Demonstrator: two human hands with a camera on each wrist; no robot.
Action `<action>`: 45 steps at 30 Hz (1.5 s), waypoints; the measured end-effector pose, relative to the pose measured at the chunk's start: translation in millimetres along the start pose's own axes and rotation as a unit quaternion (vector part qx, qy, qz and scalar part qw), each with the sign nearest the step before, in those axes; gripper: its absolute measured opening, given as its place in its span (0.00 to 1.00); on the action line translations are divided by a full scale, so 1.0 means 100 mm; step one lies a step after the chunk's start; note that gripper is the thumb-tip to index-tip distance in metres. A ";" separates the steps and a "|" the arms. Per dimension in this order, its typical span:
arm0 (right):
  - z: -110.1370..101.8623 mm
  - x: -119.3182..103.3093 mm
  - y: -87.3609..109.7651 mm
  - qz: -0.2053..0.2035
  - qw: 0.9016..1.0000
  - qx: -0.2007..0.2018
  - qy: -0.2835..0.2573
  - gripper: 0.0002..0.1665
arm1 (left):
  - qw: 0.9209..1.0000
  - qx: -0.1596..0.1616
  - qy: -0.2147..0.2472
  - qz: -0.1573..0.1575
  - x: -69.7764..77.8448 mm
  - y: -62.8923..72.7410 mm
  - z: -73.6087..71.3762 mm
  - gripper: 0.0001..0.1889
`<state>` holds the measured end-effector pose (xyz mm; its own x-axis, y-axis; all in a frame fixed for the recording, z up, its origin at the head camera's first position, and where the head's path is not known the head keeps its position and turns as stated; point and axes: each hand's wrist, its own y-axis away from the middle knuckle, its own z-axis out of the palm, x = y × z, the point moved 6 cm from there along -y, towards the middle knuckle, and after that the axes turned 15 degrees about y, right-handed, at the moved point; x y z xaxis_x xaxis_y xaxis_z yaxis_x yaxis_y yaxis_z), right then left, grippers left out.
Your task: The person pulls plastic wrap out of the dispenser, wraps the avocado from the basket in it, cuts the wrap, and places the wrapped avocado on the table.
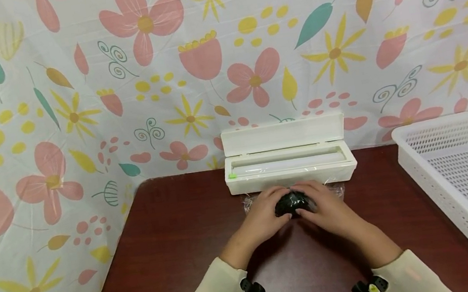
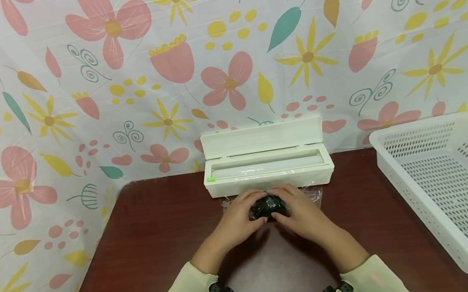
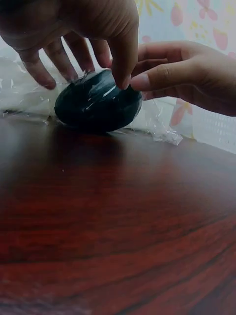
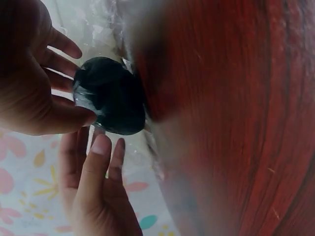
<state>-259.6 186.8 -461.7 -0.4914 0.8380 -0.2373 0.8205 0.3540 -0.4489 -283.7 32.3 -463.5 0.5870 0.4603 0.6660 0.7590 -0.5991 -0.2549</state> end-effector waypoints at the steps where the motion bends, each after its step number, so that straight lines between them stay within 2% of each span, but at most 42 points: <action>1: 0.02 0.00 -0.01 0.002 1.000 -0.004 -0.002 0.33 | 1.000 -0.001 0.005 -0.005 -0.02 0.00 0.01 0.31; 14: 0.12 0.04 -0.04 0.034 0.999 -0.022 -0.003 0.35 | 0.998 0.010 0.046 -0.048 -0.14 -0.05 0.08 0.30; 24: 0.13 0.04 -0.08 0.033 0.999 -0.036 0.009 0.36 | 0.996 0.007 0.061 -0.068 -0.22 -0.10 0.09 0.31; 31: 0.15 0.09 -0.09 0.042 0.999 -0.025 0.006 0.38 | 0.997 0.022 0.036 -0.057 -0.23 -0.12 0.09 0.32; 38: 0.16 0.13 -0.08 0.059 0.997 -0.048 -0.002 0.36 | 0.998 0.015 0.025 -0.064 -0.24 -0.13 0.09 0.32; 45: 0.12 0.17 -0.08 0.087 0.994 -0.061 -0.022 0.36 | 0.997 0.010 -0.009 -0.073 -0.23 -0.10 0.08 0.38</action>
<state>-278.1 193.2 -472.5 -0.3493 0.8725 -0.3417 0.9220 0.2550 -0.2913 -303.1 33.0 -481.8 0.4742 0.5531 0.6850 0.8421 -0.5119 -0.1697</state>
